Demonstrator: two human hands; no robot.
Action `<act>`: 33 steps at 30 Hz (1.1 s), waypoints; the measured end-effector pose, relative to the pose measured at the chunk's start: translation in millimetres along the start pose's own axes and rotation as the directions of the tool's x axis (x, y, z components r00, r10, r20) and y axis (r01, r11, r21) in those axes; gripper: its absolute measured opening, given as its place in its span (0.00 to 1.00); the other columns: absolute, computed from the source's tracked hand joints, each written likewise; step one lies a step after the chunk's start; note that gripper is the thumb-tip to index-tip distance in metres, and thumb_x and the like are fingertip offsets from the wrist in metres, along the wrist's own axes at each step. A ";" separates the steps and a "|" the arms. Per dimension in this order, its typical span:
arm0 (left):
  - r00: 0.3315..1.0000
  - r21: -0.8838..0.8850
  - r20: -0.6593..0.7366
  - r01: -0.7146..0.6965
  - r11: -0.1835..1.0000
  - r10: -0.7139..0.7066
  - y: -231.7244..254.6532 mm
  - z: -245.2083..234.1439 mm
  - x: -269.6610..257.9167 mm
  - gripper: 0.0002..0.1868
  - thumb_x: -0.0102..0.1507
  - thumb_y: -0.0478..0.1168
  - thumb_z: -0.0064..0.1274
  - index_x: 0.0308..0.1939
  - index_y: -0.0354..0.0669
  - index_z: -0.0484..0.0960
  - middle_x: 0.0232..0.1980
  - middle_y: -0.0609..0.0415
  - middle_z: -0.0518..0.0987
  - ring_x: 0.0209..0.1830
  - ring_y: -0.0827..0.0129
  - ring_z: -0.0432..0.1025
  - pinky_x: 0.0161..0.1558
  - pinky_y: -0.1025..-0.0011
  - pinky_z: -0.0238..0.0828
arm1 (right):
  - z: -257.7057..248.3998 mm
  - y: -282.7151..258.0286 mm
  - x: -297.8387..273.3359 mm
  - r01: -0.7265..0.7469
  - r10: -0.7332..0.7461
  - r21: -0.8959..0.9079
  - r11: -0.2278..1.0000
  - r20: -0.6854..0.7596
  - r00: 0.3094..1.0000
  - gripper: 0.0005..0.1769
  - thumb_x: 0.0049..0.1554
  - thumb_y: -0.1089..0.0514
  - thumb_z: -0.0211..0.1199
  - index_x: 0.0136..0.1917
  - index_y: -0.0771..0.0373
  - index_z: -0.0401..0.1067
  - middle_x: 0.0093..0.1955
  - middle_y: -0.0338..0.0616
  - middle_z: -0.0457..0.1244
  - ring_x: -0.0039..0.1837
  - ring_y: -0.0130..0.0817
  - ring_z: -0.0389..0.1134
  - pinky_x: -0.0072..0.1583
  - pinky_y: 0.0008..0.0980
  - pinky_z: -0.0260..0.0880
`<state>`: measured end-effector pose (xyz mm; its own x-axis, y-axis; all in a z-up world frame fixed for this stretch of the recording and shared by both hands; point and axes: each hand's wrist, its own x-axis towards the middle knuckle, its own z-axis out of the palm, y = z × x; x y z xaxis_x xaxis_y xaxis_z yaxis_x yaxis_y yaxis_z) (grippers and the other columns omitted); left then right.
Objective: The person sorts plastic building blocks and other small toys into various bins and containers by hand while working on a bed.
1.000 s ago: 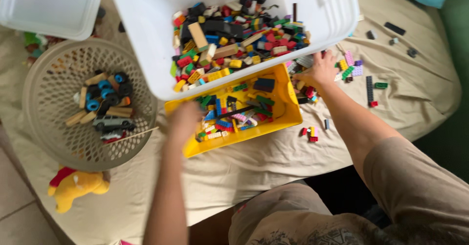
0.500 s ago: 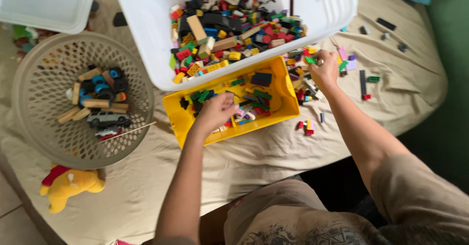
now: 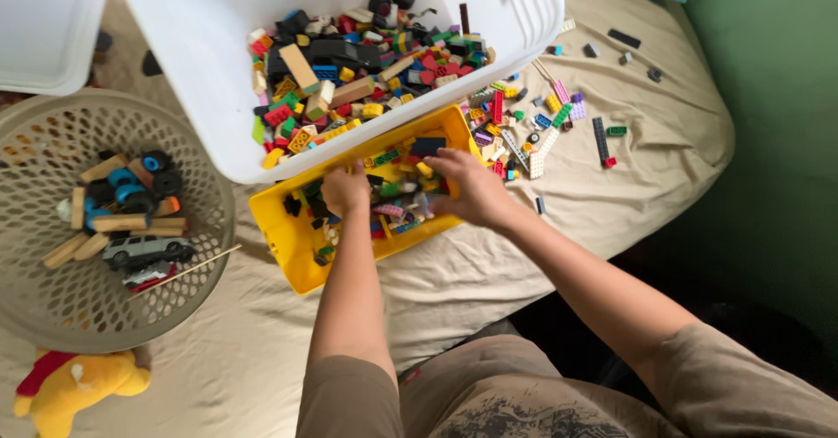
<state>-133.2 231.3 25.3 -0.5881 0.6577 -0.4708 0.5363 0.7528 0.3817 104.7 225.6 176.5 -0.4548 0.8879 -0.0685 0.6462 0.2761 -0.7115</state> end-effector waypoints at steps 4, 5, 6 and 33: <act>0.997 -0.182 0.053 -0.037 0.983 0.047 -8.9 -1.2 -2.5 0.17 0.63 0.54 0.57 0.32 0.46 0.87 0.22 0.52 0.82 0.22 0.63 0.79 0.32 0.64 0.76 | -1.4 90.0 -12.0 -0.310 0.389 0.296 0.904 -0.260 0.884 0.14 0.59 0.65 0.65 0.58 0.61 0.78 0.54 0.48 0.72 0.54 0.36 0.75 0.53 0.31 0.76; 0.996 -0.189 0.050 -0.059 0.980 0.070 -12.3 -2.2 -3.1 0.18 0.63 0.54 0.57 0.30 0.44 0.87 0.20 0.53 0.81 0.19 0.65 0.78 0.31 0.66 0.76 | -7.8 120.5 -15.6 -0.348 0.442 0.310 0.885 -0.319 0.839 0.14 0.62 0.67 0.63 0.59 0.61 0.80 0.50 0.49 0.73 0.51 0.34 0.74 0.54 0.30 0.74; 0.994 -0.277 0.062 -0.073 0.958 0.094 -18.8 -4.0 -7.3 0.17 0.63 0.52 0.56 0.30 0.44 0.87 0.20 0.53 0.81 0.19 0.66 0.78 0.30 0.66 0.76 | -14.5 150.7 -16.4 -0.403 0.565 0.446 0.799 -0.328 0.758 0.15 0.58 0.67 0.64 0.58 0.62 0.80 0.50 0.48 0.73 0.48 0.31 0.73 0.50 0.29 0.73; 0.954 -0.069 -0.300 -0.014 0.998 -0.007 -114.9 -261.4 13.0 0.11 0.65 0.39 0.58 0.39 0.32 0.87 0.30 0.48 0.83 0.25 0.69 0.77 0.31 0.67 0.73 | 49.9 210.9 11.1 -0.307 0.258 -0.273 0.912 -0.201 0.945 0.18 0.50 0.69 0.66 0.53 0.58 0.74 0.57 0.49 0.64 0.63 0.56 0.65 0.58 0.48 0.70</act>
<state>-360.8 160.7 183.2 -0.7464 0.6305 -0.2131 0.5018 0.7435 0.4421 205.4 275.3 -9.2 -0.1399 0.9842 -0.1083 0.8961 0.0794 -0.4366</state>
